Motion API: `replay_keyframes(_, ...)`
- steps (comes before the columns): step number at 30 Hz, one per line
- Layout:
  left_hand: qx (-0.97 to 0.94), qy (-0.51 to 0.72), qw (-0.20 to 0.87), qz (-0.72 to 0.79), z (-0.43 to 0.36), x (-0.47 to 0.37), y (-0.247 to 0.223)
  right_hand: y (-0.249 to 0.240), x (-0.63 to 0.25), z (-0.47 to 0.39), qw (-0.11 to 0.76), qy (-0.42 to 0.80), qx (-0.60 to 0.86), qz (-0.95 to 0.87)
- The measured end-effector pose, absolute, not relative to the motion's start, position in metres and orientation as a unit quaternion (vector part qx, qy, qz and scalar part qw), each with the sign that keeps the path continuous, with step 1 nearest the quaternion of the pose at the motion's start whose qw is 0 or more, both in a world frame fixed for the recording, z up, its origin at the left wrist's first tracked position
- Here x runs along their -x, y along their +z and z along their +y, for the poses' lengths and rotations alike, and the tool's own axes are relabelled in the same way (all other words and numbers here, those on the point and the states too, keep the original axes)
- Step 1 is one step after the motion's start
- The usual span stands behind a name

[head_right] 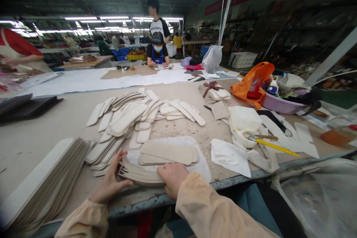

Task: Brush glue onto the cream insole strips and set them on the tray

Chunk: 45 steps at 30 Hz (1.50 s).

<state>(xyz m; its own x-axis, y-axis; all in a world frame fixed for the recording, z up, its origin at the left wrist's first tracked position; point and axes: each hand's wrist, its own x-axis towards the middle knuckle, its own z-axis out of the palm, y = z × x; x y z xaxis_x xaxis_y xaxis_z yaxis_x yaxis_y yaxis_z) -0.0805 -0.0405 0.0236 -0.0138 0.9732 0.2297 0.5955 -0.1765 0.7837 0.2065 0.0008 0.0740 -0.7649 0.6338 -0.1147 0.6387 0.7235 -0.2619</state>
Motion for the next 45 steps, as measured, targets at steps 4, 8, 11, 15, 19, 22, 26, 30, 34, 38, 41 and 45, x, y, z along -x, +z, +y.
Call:
replay_keyframes(4, -0.642, 0.393, 0.195, 0.628, -0.047, 0.08, 0.02, 0.073, -0.215, 0.003, 0.001, -0.154, -0.373, 0.915)
replay_keyframes(8, -0.623, 0.362, 0.239, 0.651, -0.059, 0.062, 0.014, 0.073, -0.221, 0.005, 0.002, -0.167, -0.391, 0.905)
replay_keyframes(11, -0.595, 0.353, 0.251, 0.676, -0.06, 0.049, 0.015, 0.075, -0.222, 0.006, 0.007, -0.179, -0.382, 0.907)
replay_keyframes(15, -0.581, 0.349, 0.252, 0.691, -0.055, 0.045, 0.018, 0.077, -0.239, 0.011, -0.03, -0.219, -0.38, 0.898)
replay_keyframes(19, -0.597, 0.343, 0.267, 0.675, -0.056, 0.05, 0.02, 0.058, -0.279, 0.004, -0.15, -0.293, -0.401, 0.855)
replay_keyframes(22, -0.606, 0.342, 0.298, 0.654, -0.056, 0.05, 0.022, 0.028, -0.295, -0.012, -0.285, -0.363, -0.432, 0.775)
replay_keyframes(26, -0.613, 0.341, 0.302, 0.645, -0.054, 0.045, 0.024, -0.003, -0.281, -0.03, -0.38, -0.397, -0.473, 0.688)
replay_keyframes(30, -0.611, 0.347, 0.274, 0.657, -0.054, 0.04, 0.026, -0.002, -0.265, -0.028, -0.392, -0.404, -0.5, 0.658)
replay_keyframes(34, -0.585, 0.373, 0.244, 0.677, -0.058, 0.038, 0.028, 0.011, -0.268, -0.026, -0.383, -0.429, -0.487, 0.657)
replay_keyframes(38, -0.613, 0.331, 0.234, 0.678, -0.06, 0.043, 0.033, 0.016, -0.272, -0.028, -0.335, -0.407, -0.497, 0.689)
replay_keyframes(41, -0.656, 0.279, 0.271, 0.647, -0.058, 0.051, 0.041, 0.017, -0.275, -0.03, -0.304, -0.406, -0.482, 0.714)
replay_keyframes(45, -0.696, 0.252, 0.28, 0.612, -0.058, 0.058, 0.048, 0.025, -0.291, -0.029, -0.281, -0.392, -0.425, 0.766)
